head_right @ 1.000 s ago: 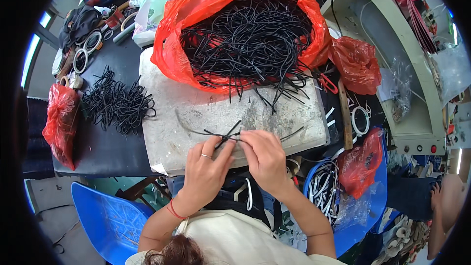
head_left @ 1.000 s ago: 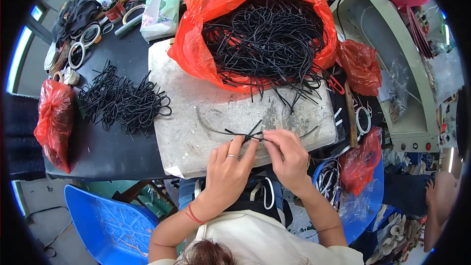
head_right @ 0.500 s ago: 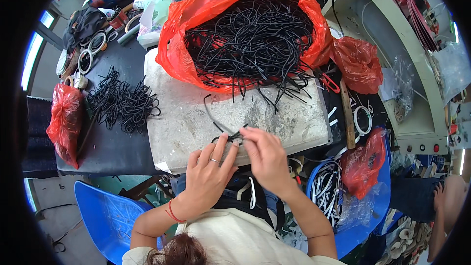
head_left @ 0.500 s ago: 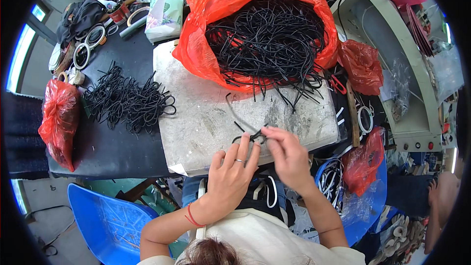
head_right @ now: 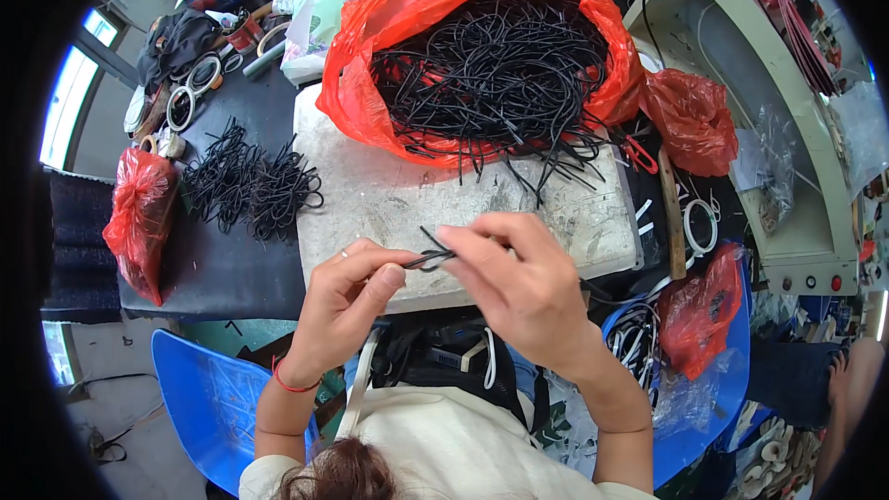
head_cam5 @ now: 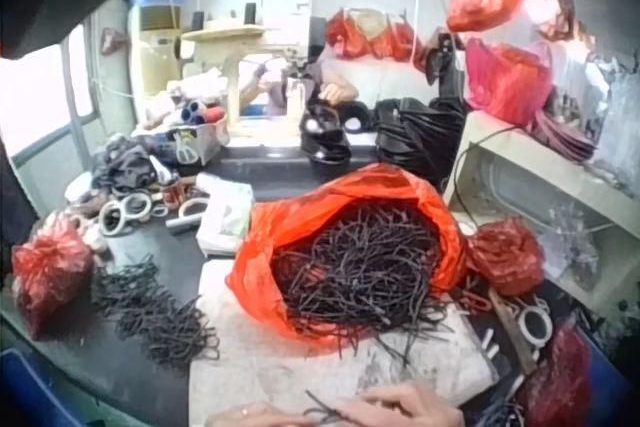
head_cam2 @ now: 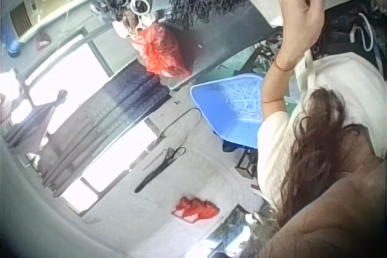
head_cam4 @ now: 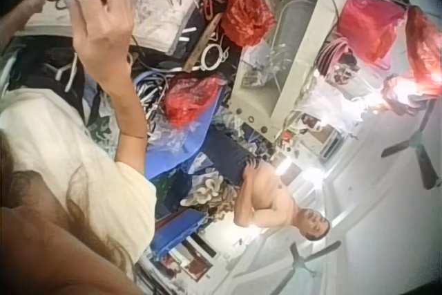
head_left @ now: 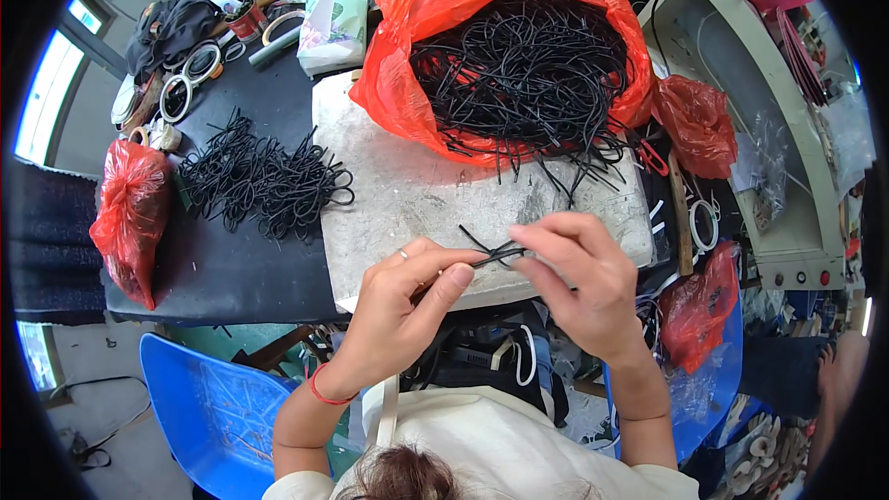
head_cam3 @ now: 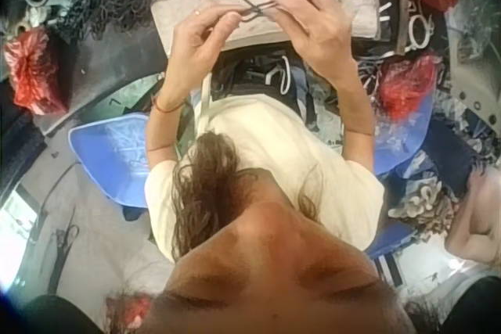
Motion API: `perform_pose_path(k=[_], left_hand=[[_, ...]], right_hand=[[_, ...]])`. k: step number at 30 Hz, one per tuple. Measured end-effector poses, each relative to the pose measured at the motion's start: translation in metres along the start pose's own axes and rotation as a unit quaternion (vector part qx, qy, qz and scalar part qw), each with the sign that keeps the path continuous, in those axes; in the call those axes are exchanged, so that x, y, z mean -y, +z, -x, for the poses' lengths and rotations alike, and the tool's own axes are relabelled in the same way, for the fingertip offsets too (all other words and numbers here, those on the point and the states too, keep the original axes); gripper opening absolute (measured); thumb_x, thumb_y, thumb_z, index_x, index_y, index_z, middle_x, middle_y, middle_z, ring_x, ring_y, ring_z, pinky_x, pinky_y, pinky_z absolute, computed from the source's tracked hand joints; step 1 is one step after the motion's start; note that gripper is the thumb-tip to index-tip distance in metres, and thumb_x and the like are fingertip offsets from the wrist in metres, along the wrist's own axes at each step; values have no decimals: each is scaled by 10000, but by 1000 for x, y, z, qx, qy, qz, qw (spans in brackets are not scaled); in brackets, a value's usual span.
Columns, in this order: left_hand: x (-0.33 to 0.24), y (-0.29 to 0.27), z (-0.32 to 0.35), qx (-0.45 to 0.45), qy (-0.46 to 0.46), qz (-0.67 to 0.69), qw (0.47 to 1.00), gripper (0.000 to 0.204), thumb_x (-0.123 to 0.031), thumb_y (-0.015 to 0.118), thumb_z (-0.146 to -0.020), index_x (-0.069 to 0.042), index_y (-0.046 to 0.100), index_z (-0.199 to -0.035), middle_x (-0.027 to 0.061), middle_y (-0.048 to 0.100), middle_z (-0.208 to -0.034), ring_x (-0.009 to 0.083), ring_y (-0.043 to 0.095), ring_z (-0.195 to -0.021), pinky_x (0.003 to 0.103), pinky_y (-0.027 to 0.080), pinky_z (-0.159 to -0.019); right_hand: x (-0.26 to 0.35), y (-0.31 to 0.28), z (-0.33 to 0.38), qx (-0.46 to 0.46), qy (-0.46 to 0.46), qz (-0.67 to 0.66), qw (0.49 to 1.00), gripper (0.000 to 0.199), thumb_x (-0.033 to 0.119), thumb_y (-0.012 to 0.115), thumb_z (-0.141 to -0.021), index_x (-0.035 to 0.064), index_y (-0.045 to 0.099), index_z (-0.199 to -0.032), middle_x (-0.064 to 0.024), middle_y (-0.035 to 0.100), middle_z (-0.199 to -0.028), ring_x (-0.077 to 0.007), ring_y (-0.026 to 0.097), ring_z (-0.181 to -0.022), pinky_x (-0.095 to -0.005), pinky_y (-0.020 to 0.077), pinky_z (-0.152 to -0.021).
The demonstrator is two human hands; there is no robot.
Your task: The person sits at a workbench and repeatedly picks up black cords from a red bag. They tie the cords into small loops by hand and place the finished items into a pile on the table. The process is repetitive, involving picking, tying, and placing the cords one by one.
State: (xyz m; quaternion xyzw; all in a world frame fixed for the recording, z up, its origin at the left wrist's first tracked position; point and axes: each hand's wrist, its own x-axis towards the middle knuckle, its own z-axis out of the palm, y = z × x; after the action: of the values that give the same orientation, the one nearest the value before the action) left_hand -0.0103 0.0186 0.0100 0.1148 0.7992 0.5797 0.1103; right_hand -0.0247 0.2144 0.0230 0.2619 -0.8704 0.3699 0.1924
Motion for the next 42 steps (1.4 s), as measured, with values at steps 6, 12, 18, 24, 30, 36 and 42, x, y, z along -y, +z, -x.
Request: perform_pose_path(k=[6,12,18,24,30,36,42], left_hand=[[5,-8,1,44,-175,278,944,233,-180,524,-905,12,611,-1004,-3,580,-733,42,468,-590,175,363,-514],[23,5,8,13,-152,304,940,211,-150,540,-890,27,597,-989,85,641,-825,121,609,-725,217,496,-619],[27,20,-3,-46,-149,397,905,200,-143,551,-885,27,592,-982,95,633,-861,134,616,-765,228,516,-605],[35,25,-7,-123,-131,451,874,202,-153,563,-879,24,596,-971,80,622,-864,126,613,-777,226,531,-640],[37,25,-6,-136,-109,427,887,163,-153,556,-880,-6,578,-947,59,609,-899,116,596,-840,262,510,-739],[41,4,-9,-58,-159,562,810,105,-161,492,-907,-64,492,-866,32,578,-840,114,567,-785,266,467,-786],[44,8,-1,-3,-172,468,867,165,-143,564,-877,0,597,-953,38,612,-860,83,561,-772,233,481,-727]], right_hand=[[-8,4,2,3,-16,31,999,265,-15,687,-688,51,648,-941,-64,503,-771,-168,513,-578,-268,425,-497],[-14,11,-3,-105,76,56,990,201,-21,669,-727,35,639,-918,-67,520,-771,-165,523,-575,-262,417,-481],[4,45,2,-71,113,-14,991,178,-19,633,-756,29,618,-927,-83,547,-802,-196,571,-629,-277,467,-535],[10,56,11,-3,111,-106,988,225,-59,579,-771,19,617,-979,-98,559,-837,-226,599,-702,-296,479,-584],[5,56,12,2,83,-92,992,210,-39,614,-752,25,626,-952,-100,575,-819,-238,595,-696,-304,478,-585],[-4,40,12,16,30,-19,999,195,-32,645,-707,18,631,-894,-79,557,-771,-220,564,-662,-300,465,-559],[-4,47,5,38,-54,1,998,204,-39,645,-672,9,618,-868,-66,540,-746,-215,545,-641,-307,458,-543]])
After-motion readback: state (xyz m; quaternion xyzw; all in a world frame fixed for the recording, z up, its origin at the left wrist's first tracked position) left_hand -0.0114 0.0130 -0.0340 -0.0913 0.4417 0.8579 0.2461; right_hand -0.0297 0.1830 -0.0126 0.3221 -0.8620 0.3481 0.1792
